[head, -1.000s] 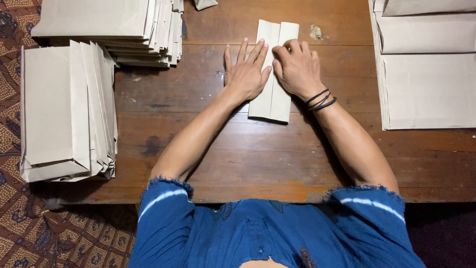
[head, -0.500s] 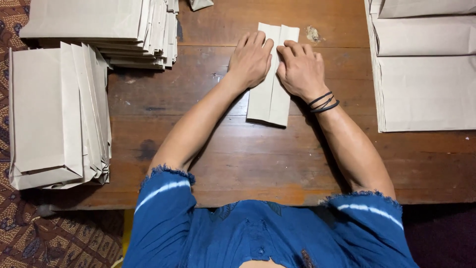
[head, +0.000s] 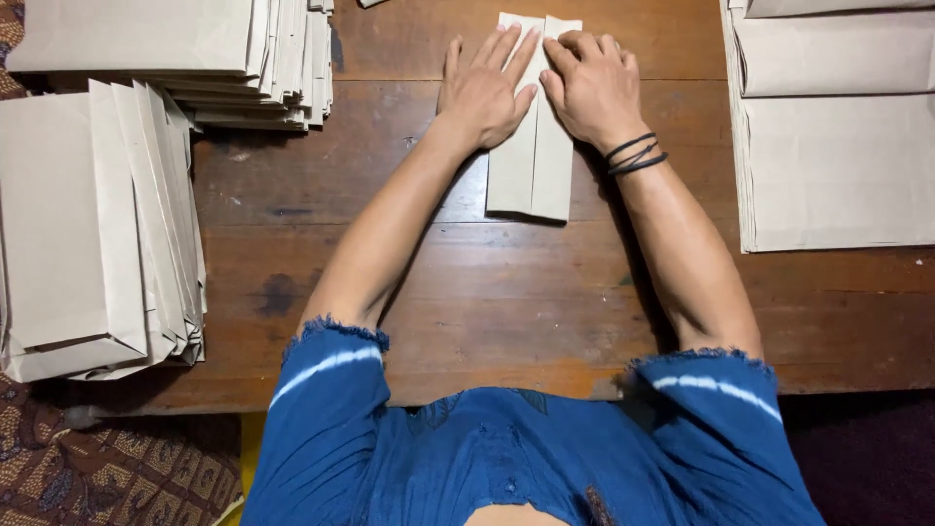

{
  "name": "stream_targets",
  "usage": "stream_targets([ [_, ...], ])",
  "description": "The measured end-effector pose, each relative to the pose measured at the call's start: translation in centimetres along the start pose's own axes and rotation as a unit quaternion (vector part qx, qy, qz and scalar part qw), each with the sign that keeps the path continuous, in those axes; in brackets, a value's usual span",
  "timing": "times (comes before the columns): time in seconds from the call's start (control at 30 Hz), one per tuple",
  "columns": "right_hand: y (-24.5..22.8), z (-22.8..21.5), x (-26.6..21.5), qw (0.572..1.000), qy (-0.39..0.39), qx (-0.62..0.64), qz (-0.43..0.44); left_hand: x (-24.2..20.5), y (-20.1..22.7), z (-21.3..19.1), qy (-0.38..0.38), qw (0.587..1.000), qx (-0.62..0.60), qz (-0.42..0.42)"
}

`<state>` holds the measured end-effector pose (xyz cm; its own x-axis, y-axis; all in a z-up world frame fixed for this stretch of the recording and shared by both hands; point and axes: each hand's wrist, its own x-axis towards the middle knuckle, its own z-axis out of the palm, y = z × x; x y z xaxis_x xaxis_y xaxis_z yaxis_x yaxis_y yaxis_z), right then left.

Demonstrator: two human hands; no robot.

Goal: The person folds a flat sheet of paper into a small packet by hand, creasing edges and tucking flaps to form a sealed pouch. The finished packet is placed on a stack of similar packets, and the person picks up another sheet to repeat the process.

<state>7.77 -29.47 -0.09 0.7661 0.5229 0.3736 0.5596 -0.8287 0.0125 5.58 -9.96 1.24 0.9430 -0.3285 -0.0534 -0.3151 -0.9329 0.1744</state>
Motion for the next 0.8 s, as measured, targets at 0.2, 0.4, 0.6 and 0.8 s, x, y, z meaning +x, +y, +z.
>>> stream_targets([
  [0.2, -1.3, -3.8, -1.0, 0.98, -0.183, 0.071, 0.041, 0.5, -0.5, -0.4, 0.013, 1.0, -0.011, 0.024],
  [0.4, -3.5, -6.8, -5.3, 0.972, -0.217, 0.086, -0.025, 0.4, -0.3, -1.0, -0.016, 0.999, -0.027, 0.006],
  [0.6, -4.1, -8.1, -9.7, 0.965, -0.156, 0.147, -0.154, 1.0, -0.9, -1.3, 0.0, 0.999, -0.015, 0.038],
  [0.8, -4.0, -7.5, -10.5, 0.967, -0.149, 0.13, -0.159, 1.2, -0.8, 1.1, 0.209, 0.949, 0.071, 0.224],
])
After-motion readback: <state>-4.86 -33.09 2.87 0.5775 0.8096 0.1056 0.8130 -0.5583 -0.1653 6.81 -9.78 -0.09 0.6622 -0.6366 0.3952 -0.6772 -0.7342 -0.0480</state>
